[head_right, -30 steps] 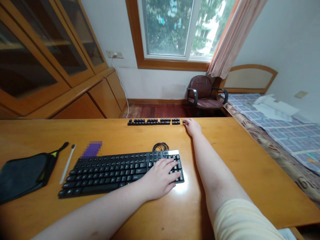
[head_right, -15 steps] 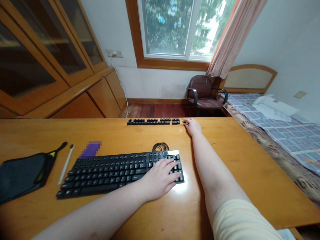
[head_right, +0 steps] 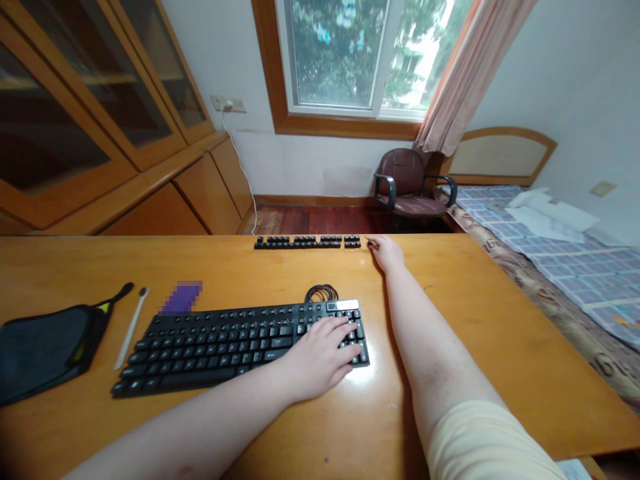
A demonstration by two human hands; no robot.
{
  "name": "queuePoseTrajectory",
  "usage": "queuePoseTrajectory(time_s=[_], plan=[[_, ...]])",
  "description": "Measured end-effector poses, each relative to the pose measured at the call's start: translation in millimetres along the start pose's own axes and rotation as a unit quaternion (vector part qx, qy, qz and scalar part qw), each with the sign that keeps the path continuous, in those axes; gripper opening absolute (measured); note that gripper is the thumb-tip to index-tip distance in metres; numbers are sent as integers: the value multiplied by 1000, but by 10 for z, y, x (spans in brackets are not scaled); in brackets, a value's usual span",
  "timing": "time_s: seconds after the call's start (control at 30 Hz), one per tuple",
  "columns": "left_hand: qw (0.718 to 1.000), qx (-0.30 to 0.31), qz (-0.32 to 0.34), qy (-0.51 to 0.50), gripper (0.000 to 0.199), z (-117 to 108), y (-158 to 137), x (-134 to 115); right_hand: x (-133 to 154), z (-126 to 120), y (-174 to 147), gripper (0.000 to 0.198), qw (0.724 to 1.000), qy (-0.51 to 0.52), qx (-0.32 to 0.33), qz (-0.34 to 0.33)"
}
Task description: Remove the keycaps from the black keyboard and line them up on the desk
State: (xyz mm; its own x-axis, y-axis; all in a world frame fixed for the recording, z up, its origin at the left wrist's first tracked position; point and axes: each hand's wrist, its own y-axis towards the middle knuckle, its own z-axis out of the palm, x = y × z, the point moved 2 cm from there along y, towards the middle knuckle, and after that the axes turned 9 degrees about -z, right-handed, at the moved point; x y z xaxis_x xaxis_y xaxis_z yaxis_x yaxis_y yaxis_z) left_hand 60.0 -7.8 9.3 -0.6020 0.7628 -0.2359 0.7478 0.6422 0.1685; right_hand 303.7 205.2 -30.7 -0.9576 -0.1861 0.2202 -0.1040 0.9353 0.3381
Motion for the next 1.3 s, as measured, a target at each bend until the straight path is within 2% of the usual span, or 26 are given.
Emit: queuePoseTrajectory(time_s=[1.3], plan=[[1000,-2,-1,4,28,12,-4,-2,34,-11,-13,27,1000,1,8,-19]])
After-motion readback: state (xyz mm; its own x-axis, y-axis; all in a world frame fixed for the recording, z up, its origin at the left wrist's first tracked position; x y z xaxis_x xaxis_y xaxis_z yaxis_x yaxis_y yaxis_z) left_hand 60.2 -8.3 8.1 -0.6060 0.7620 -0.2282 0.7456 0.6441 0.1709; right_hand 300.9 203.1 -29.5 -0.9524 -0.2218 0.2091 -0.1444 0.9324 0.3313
